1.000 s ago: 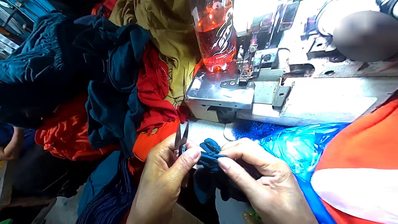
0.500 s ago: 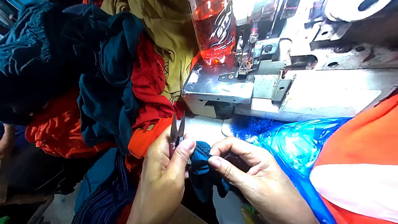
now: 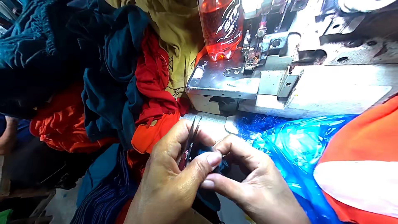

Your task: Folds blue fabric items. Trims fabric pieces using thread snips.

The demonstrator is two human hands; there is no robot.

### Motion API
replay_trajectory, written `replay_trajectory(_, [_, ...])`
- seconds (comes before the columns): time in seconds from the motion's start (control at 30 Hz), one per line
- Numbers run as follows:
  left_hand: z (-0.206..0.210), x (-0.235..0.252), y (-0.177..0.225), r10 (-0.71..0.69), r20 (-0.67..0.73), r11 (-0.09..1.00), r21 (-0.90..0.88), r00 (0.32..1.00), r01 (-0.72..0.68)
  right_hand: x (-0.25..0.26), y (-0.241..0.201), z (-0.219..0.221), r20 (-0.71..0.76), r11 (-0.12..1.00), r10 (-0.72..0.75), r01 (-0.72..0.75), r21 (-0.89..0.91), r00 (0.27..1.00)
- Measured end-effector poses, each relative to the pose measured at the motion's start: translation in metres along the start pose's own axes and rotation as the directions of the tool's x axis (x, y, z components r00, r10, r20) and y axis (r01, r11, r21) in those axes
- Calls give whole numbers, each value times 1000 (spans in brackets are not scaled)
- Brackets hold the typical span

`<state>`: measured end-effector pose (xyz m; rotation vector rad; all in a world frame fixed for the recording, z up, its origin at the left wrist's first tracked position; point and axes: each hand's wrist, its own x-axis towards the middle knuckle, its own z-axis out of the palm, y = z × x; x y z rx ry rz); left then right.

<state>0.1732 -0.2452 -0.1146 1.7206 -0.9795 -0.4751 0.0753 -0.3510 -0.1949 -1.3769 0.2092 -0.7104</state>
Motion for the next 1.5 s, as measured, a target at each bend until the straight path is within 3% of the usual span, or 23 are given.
replay_trajectory(0.33, [-11, 5, -6, -68, 5, 996, 49, 998, 68, 5, 9, -18, 116, 999, -2, 7, -43, 993])
replay_trajectory(0.47, [-17, 6, -8, -91, 200, 994, -40, 976, 100, 4, 5, -16, 191, 923, 132, -191, 334, 973])
replay_trajectory(0.53, [-16, 5, -10, -85, 193, 996, -11, 977, 89, 2, 4, -14, 209, 834, 191, -270, 480, 959])
replay_trajectory(0.8, [-5, 7, -11, -153, 77, 960, -227, 985, 166, 4, 6, -17, 150, 851, 140, -196, 487, 979])
replay_trajectory(1.0, [1, 13, -11, -61, 12, 998, -12, 998, 62, 4, 11, -17, 169, 938, 77, -129, 323, 983])
replay_trajectory(1.2, [5, 16, -18, -16, -44, 994, 103, 999, 20, 3, 14, -18, 248, 811, 128, -246, 531, 960])
replay_trajectory(1.37, [7, 15, -21, 34, -129, 965, 262, 991, 1, 3, -3, -16, 111, 793, 336, -345, 502, 935])
replay_trajectory(1.5, [0, 5, -13, 118, -179, 906, 423, 977, -32, 1, 8, -17, 87, 769, 260, -261, 584, 962])
